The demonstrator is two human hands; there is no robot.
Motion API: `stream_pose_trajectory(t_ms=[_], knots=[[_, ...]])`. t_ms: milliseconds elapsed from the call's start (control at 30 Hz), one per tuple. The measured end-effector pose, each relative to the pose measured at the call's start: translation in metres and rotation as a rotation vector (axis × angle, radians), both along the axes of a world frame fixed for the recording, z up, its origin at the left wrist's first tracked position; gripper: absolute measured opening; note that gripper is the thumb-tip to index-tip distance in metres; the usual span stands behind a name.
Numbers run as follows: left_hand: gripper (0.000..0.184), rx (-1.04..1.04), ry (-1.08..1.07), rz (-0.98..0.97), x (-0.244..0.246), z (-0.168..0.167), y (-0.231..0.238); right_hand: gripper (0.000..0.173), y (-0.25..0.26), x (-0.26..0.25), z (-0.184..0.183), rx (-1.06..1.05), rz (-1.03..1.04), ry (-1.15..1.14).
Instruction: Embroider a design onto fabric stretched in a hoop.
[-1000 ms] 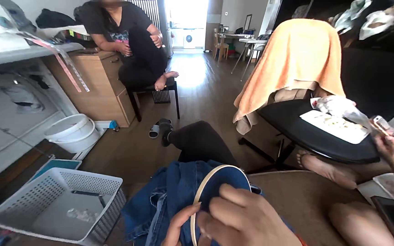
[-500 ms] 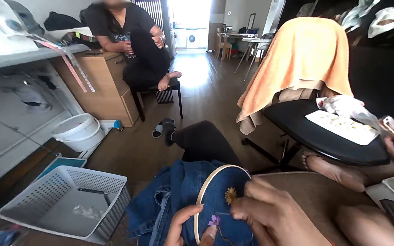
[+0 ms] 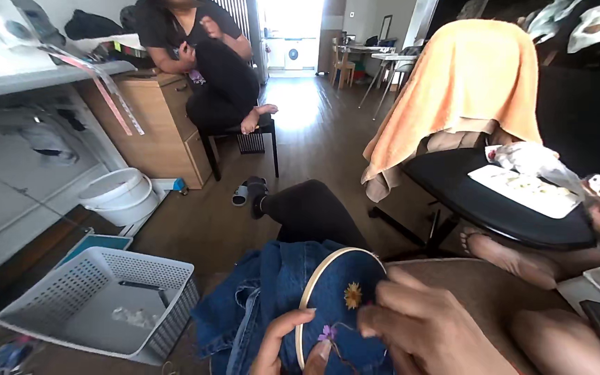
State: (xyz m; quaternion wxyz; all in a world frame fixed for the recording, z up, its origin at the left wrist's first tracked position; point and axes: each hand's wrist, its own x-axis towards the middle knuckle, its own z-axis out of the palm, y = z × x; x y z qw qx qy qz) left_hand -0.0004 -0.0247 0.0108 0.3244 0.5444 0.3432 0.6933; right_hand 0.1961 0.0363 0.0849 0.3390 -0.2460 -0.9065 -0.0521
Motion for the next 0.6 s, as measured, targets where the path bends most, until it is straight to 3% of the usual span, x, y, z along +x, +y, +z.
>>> stream_pose_trajectory(t_ms=[133,267,367,500,600], knots=[[0.040,0.040,0.027,-0.030,0.002,0.002,0.002,0.020,-0.009,-0.025,0.015,0.023,0.148,0.062],[0.041,0.039,0.028,-0.013,0.004,0.003,-0.001,0.020,0.011,-0.036,0.014,0.197,-0.022,0.101],[0.042,0.018,0.032,0.020,0.002,0.002,-0.001,0.023,0.015,-0.016,0.005,0.171,-0.078,0.039],[0.042,0.012,0.024,0.017,0.002,0.000,0.001,0.023,-0.002,-0.014,0.008,0.041,0.091,0.012],[0.042,0.048,0.031,-0.001,0.002,0.001,0.002,0.022,0.002,-0.035,0.014,0.121,0.117,0.072]])
